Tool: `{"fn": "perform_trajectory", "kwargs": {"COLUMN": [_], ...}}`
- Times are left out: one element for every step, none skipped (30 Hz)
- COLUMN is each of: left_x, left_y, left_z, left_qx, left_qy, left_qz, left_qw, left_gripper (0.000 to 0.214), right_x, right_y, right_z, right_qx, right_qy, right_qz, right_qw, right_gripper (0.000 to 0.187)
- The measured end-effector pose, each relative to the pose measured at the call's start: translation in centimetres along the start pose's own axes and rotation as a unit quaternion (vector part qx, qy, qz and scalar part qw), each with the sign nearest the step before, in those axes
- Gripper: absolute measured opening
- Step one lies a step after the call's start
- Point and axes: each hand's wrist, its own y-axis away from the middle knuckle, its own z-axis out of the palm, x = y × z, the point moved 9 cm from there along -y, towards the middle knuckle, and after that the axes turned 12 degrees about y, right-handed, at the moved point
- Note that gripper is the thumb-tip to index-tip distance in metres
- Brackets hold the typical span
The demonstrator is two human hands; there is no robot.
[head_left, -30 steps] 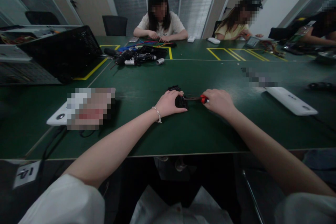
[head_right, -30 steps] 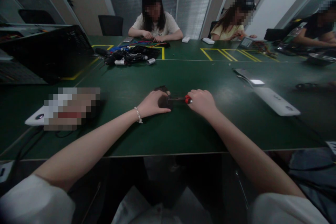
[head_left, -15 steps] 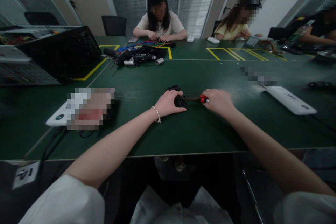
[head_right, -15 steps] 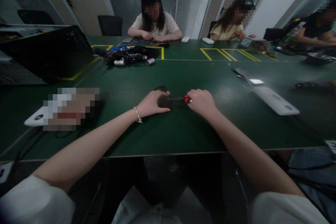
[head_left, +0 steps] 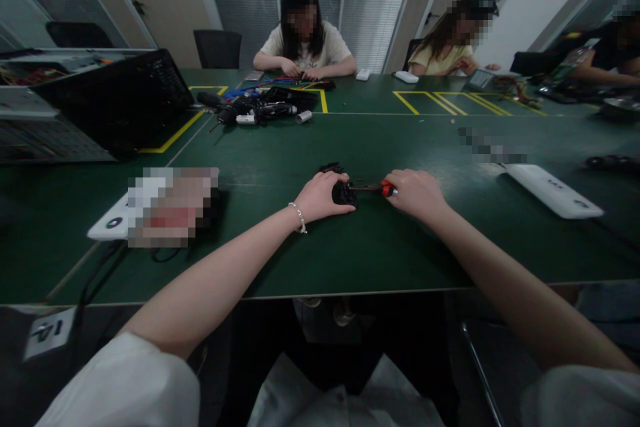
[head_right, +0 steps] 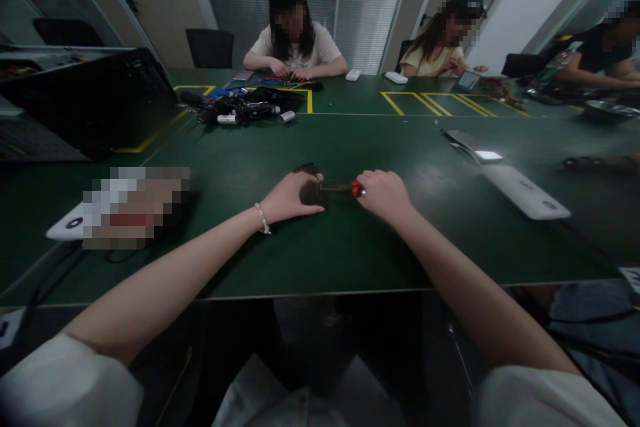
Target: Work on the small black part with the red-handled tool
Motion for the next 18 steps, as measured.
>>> {"fn": "perform_trajectory", "kwargs": {"left_x": [0.03,0.05,0.06,0.08,0.06,0.03,0.00,-0.03,-0.04,-0.04,-0.05,-0.08,-0.12,-0.17,-0.21,-0.24,-0.23,-0.21], "left_y": [-0.02,-0.04,-0.06,-0.07,-0.07,-0.08,-0.08,-0.07,-0.07,-0.06,-0.06,-0.06,-0.07,-0.08,-0.09,-0.10,-0.10,-0.10], "left_z": [-0.03,0.08,0.11,0.06,0.05,0.07,0.07,0.09,0.09,0.10,0.10,0.11,0.12,0.13,0.14,0.13,0.11,0.10], "left_qx": [0.003,-0.002,-0.003,0.000,0.002,0.002,0.004,0.004,0.005,0.006,0.005,0.005,0.003,0.001,-0.002,-0.004,-0.006,-0.007], "left_qy": [-0.002,-0.002,-0.004,-0.004,-0.005,-0.005,-0.004,-0.004,-0.004,-0.003,-0.003,-0.003,-0.002,-0.001,0.000,0.001,0.002,0.002], "left_qz": [0.003,0.005,0.007,0.009,0.009,0.009,0.010,0.010,0.012,0.014,0.015,0.014,0.011,0.007,0.002,-0.002,-0.006,-0.008], "left_qw": [1.000,1.000,1.000,1.000,1.000,1.000,1.000,1.000,1.000,1.000,1.000,1.000,1.000,1.000,1.000,1.000,1.000,1.000], "left_gripper": [0.054,0.053,0.053,0.053,0.052,0.053,0.053,0.053,0.053,0.053,0.053,0.053,0.053,0.053,0.053,0.053,0.052,0.052], "right_x": [0.02,0.05,0.06,0.06,0.03,0.00,-0.03,-0.07,-0.10,-0.10,-0.09,-0.07,-0.06,-0.05,-0.03,-0.02,0.00,0.01], "right_y": [0.01,0.03,0.04,0.04,0.04,0.04,0.03,0.02,0.01,-0.01,-0.03,-0.04,-0.06,-0.07,-0.08,-0.08,-0.07,-0.06], "right_z": [0.00,0.00,0.00,-0.01,-0.02,-0.01,0.01,0.01,0.00,-0.01,-0.02,-0.03,-0.01,0.02,0.06,0.11,0.14,0.17], "right_qx": [0.000,0.001,0.002,0.005,0.007,0.008,0.008,0.008,0.008,0.008,0.008,0.008,0.006,0.005,0.003,0.001,0.000,0.000], "right_qy": [0.002,0.004,0.004,0.005,0.006,0.007,0.008,0.008,0.007,0.005,0.004,0.002,0.000,-0.001,-0.001,-0.002,-0.001,-0.001], "right_qz": [0.001,0.003,0.004,0.004,0.002,0.001,-0.001,-0.003,-0.003,-0.002,-0.001,0.001,0.003,0.004,0.004,0.004,0.004,0.004], "right_qw": [1.000,1.000,1.000,1.000,1.000,1.000,1.000,1.000,1.000,1.000,1.000,1.000,1.000,1.000,1.000,1.000,1.000,1.000], "right_gripper": [0.023,0.023,0.023,0.024,0.024,0.024,0.024,0.024,0.023,0.023,0.022,0.022,0.022,0.022,0.022,0.022,0.022,0.022]}}
